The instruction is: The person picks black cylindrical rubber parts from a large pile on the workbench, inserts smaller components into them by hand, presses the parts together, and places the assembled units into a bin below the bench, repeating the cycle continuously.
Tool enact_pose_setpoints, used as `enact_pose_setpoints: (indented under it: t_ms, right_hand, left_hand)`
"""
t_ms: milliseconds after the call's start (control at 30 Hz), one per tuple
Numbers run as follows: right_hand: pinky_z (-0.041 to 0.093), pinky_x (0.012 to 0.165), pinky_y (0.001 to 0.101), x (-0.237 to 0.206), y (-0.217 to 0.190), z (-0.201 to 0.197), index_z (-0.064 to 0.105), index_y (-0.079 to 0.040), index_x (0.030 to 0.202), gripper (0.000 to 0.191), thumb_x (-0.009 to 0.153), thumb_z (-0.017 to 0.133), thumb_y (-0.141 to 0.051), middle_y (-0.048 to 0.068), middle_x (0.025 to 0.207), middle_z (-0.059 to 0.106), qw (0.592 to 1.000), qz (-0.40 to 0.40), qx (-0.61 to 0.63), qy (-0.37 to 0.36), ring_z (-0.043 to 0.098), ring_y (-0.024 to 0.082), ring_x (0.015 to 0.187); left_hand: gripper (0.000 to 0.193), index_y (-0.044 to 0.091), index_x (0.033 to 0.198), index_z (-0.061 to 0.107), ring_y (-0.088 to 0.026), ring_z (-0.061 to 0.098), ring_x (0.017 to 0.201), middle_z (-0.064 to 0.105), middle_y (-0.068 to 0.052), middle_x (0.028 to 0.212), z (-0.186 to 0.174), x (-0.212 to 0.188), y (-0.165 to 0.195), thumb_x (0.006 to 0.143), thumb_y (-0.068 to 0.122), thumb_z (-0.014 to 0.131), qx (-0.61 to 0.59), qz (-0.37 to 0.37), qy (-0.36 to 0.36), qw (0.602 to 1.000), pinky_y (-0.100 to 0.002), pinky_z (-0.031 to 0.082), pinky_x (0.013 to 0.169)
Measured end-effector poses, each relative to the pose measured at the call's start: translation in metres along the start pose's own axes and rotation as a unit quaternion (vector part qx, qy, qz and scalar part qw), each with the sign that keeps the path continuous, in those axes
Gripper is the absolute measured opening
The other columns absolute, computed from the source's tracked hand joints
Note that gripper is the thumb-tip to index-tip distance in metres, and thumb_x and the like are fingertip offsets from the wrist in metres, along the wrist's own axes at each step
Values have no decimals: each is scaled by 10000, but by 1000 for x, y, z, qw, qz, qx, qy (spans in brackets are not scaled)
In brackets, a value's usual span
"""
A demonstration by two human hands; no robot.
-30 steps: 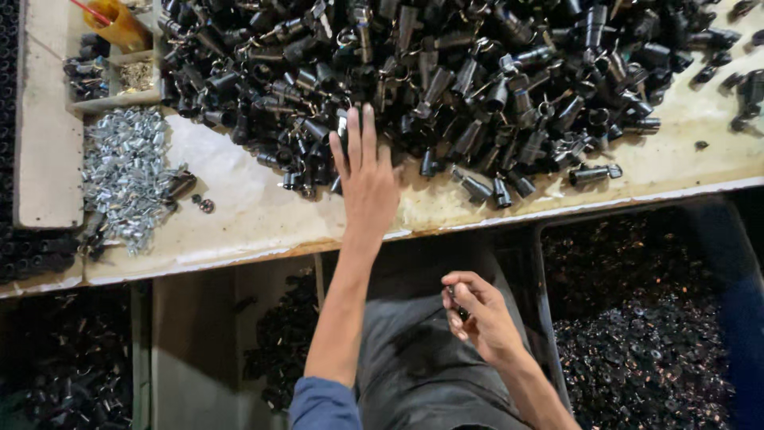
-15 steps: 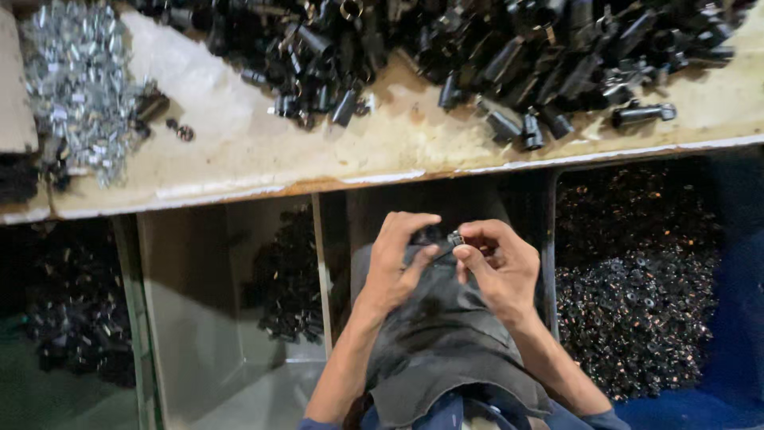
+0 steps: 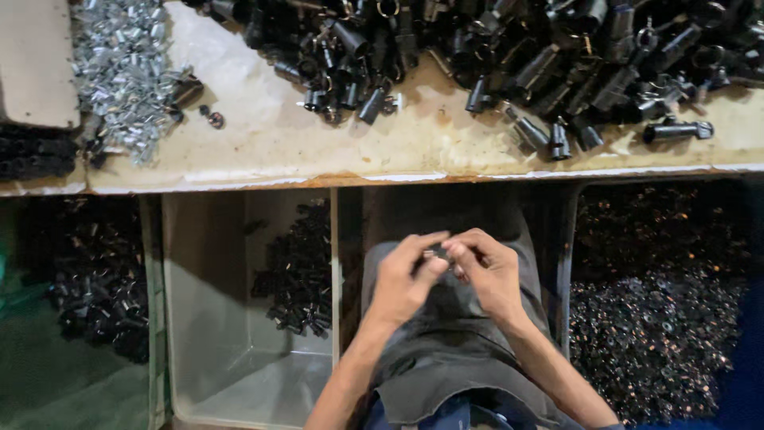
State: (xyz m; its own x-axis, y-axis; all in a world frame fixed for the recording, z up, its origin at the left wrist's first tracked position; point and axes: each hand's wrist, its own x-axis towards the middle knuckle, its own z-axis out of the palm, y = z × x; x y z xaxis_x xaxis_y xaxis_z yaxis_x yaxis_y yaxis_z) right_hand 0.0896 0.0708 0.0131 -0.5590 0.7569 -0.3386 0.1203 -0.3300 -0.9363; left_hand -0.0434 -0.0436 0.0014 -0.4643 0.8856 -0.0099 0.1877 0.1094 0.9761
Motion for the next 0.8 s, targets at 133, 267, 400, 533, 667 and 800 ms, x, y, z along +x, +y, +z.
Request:
enact_pose_setpoints:
  t_ms: [133,267,400,533,667,800]
  right_hand:
    - [584,750,281,16,-1,-5,626,-13,1198,270,933,595,-55,79,1104,682,967,85,238,-45,684,146,873]
    - [570,643,320,17,-4,-13,600,-35,1144,233,951,571,-163,124,1011,690,949,114,281,-89,674,178,778]
    - [399,487,239,13,0,-8,653,28,1190,302,1132,592,-262,88,880,596,952,103,268,-105,514,109,631]
    - [495,586,286,8,-3,-7,656,30,1241,287,1046,627,-178,56,909,605,949,94,269,-133,569,117,712]
    - [535,577,334,2,-8,-23,648,48,1194,256,965,676,-63,105,977,663,974,36,217,-49,613,158,728]
    - [552,603,313,-4,-2,-27,638,30,1241,242,1020,644,-70,119,1030,662,944,-11,329,3,627,145,775]
  left_hand:
    - [186,43,992,669,-143,502,639,545,-69,724,-67,-5,-36,1056,166,546,41,-182,205,961,-287,413,599]
    - [222,159,922,701,-307,665,812,667,-87,865,-104,6,-31,765,311,740,607,28,161,777,-441,503,681]
    - [147,85,1141,657,-314,658,1025,643,-107,1123,-66,56,10,1019,160,627,277,91,193,937,-412,559,880]
    - [373,14,1243,604,-395,581,1056,582,-189,1118,-49,146,41,926,147,748,431,107,213,870,-477,495,843]
    - [329,47,1209,601,-361,581,1117,593,-170,1176,-54,163,44,934,147,751,362,197,250,876,-433,496,948]
    - [202,-12,1195,563,-267,560,1104,537,-145,1233,-37,110,36,1033,71,653,-113,207,191,953,-409,522,983]
